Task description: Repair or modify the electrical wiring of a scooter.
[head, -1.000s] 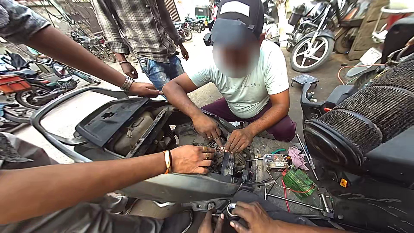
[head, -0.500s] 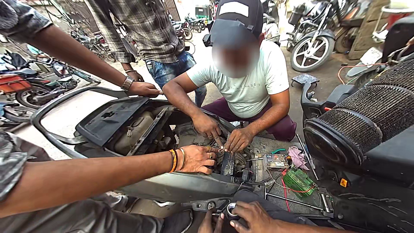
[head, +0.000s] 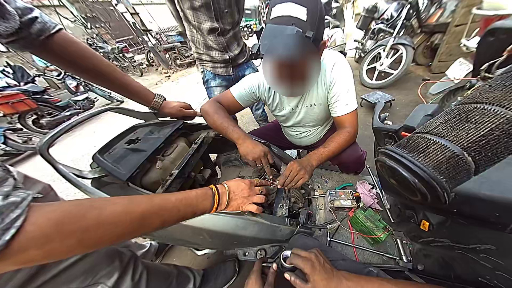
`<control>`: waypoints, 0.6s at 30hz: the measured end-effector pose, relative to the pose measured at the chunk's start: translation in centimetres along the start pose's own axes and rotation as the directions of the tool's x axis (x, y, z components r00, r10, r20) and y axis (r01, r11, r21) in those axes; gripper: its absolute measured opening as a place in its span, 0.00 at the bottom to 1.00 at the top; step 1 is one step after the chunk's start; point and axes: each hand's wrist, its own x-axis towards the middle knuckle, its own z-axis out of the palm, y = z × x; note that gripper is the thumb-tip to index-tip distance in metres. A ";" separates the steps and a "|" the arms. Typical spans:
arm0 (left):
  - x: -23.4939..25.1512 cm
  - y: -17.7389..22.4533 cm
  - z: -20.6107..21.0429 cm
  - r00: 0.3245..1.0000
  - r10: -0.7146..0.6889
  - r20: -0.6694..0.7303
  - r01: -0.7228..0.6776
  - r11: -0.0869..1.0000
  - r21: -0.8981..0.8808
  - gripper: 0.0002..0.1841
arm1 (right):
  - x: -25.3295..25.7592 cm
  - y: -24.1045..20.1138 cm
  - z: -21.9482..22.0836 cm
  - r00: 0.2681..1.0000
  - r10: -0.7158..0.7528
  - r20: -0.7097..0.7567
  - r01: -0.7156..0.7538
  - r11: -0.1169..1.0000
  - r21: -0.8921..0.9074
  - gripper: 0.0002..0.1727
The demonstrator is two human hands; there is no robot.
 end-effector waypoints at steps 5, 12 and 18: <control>0.0 0.0 0.0 1.000 -0.003 0.001 0.003 1.000 0.001 0.27 | 0.0 0.0 0.0 1.000 -0.002 0.001 0.002 1.000 -0.006 0.16; 0.0 -0.1 0.0 1.000 0.003 0.001 -0.003 1.000 -0.007 0.27 | 0.1 0.1 0.1 1.000 -0.003 0.002 0.003 1.000 -0.006 0.16; 0.0 0.0 0.0 1.000 0.003 -0.002 -0.004 1.000 -0.005 0.27 | 0.1 0.2 0.2 1.000 -0.013 -0.011 0.013 1.000 -0.003 0.16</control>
